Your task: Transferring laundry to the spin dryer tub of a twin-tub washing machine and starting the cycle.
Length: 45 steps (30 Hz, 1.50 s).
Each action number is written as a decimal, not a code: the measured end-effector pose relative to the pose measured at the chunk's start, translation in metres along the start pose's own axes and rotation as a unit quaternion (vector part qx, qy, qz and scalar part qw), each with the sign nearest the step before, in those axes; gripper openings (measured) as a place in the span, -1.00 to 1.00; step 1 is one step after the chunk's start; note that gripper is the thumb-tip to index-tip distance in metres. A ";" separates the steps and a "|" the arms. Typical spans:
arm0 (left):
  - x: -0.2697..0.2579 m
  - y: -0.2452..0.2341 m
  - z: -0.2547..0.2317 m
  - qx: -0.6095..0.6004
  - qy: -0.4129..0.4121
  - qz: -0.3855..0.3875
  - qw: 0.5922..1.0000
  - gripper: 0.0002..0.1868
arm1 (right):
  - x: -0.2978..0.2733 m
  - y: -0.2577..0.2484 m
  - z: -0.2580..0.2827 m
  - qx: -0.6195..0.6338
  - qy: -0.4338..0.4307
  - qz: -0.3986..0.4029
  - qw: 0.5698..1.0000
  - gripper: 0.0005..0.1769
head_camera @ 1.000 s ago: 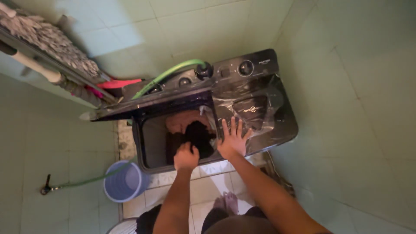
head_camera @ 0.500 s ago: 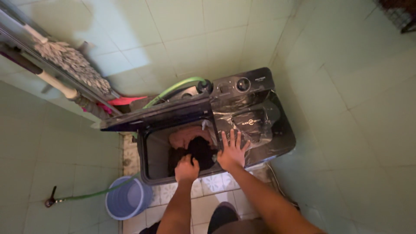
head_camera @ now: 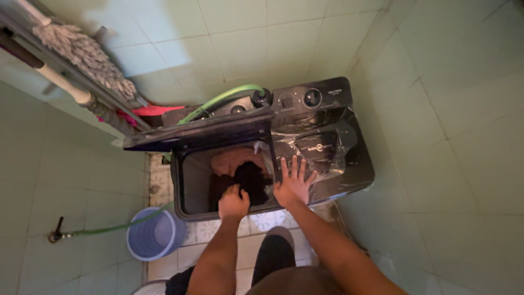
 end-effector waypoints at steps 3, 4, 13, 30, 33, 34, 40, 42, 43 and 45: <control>0.005 -0.004 -0.004 -0.021 -0.004 -0.017 1.000 -0.59 | 0.005 -0.002 0.002 -0.013 -0.002 0.002 1.000 0.04; 0.002 -0.005 -0.003 -0.022 -0.008 -0.017 1.000 -0.59 | 0.002 -0.001 0.002 -0.015 -0.005 0.004 1.000 0.04; 0.005 -0.007 -0.006 -0.013 -0.007 0.021 1.000 -0.61 | 0.004 0.001 0.002 -0.021 0.001 -0.010 1.000 0.03; 0.003 -0.010 -0.009 0.002 -0.022 0.023 1.000 -0.60 | 0.005 0.007 -0.001 -0.020 -0.009 -0.018 1.000 0.02; 0.000 -0.015 -0.012 0.002 -0.033 0.031 0.999 -0.61 | 0.002 0.005 0.000 -0.019 -0.009 -0.013 1.000 0.01; 0.000 -0.014 -0.012 0.001 -0.035 0.030 0.999 -0.61 | 0.002 0.006 0.000 -0.020 -0.011 -0.013 1.000 0.01; 0.000 -0.015 -0.010 -0.004 -0.031 0.022 0.999 -0.62 | 0.002 0.002 0.002 -0.017 -0.005 0.000 1.000 0.03; 0.001 -0.015 -0.010 -0.010 -0.027 0.016 0.999 -0.61 | 0.002 0.001 0.001 -0.007 -0.005 -0.006 1.000 0.03; -0.004 -0.015 -0.011 -0.011 -0.026 0.019 0.999 -0.61 | -0.002 0.006 -0.001 -0.008 -0.003 -0.005 1.000 0.03; 0.003 -0.017 -0.015 -0.014 -0.037 0.013 0.999 -0.61 | 0.007 0.009 -0.002 -0.005 -0.008 -0.025 1.000 0.03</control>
Point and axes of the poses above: each hand's wrist, its own x-axis towards the middle knuckle, its own y-axis out of the palm, z = x × y, the point moved 3 cm from there along x, towards the middle knuckle, and after that the axes turned 6 degrees about -x, right-handed, at the moved point
